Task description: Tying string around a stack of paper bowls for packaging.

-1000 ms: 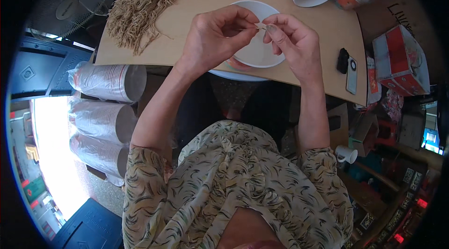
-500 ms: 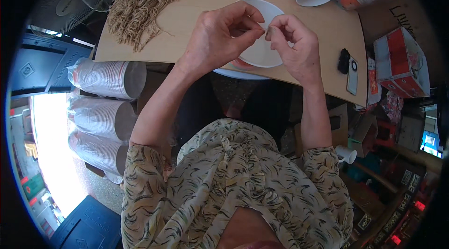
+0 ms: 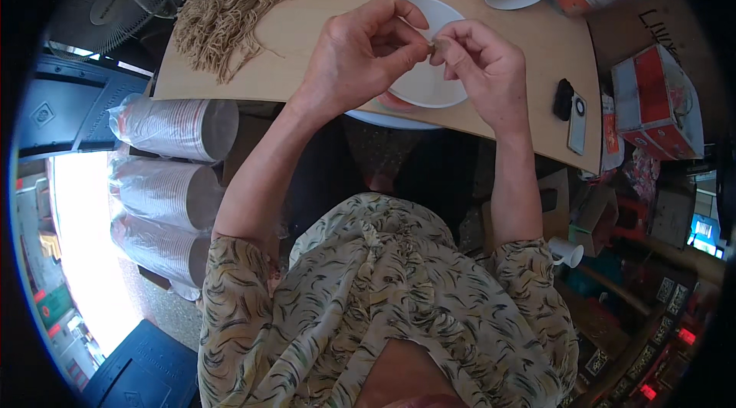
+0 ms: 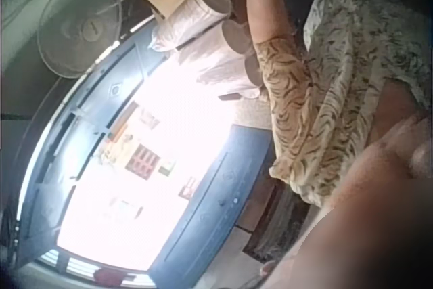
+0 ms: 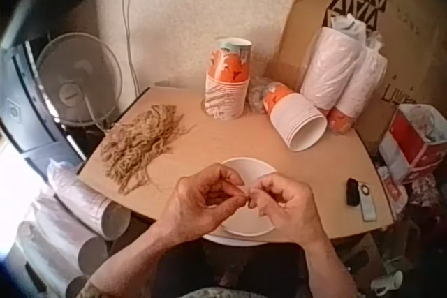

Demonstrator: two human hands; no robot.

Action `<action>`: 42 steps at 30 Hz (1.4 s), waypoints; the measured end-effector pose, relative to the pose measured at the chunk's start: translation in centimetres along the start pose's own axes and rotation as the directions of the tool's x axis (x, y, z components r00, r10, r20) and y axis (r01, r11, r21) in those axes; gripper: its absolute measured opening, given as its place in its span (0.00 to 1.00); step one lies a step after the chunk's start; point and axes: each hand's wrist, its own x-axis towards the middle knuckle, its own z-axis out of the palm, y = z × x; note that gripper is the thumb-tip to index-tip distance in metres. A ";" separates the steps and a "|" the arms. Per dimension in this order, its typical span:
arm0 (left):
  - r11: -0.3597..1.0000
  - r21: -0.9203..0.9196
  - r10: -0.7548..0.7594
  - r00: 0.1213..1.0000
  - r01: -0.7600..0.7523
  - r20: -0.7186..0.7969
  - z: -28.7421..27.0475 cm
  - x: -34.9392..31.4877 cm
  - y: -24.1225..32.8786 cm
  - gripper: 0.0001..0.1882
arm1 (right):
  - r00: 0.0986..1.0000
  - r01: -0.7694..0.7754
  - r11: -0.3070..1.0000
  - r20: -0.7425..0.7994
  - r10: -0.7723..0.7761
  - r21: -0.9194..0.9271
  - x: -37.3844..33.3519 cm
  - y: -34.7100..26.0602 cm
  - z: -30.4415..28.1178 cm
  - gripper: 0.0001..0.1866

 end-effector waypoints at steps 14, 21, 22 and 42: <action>0.999 -0.036 -0.020 1.000 0.019 -0.021 -0.1 -0.4 -0.1 0.10 | 0.989 -0.138 0.982 -0.040 0.144 0.130 0.1 -0.1 -0.9 0.11; 0.999 0.045 -0.002 1.000 0.002 0.008 0.0 -0.1 0.0 0.10 | 0.998 -0.012 1.000 0.056 0.013 -0.009 0.2 -0.1 -0.5 0.14; 0.999 0.046 -0.003 1.000 0.003 0.008 0.1 -0.1 0.0 0.10 | 0.998 -0.012 1.000 0.057 0.012 -0.008 0.2 0.2 -0.4 0.14; 0.827 0.503 0.179 0.965 -0.252 0.190 -2.5 1.3 1.1 0.06 | 0.996 -0.085 0.995 -0.006 0.085 -0.043 0.2 -0.9 -1.6 0.06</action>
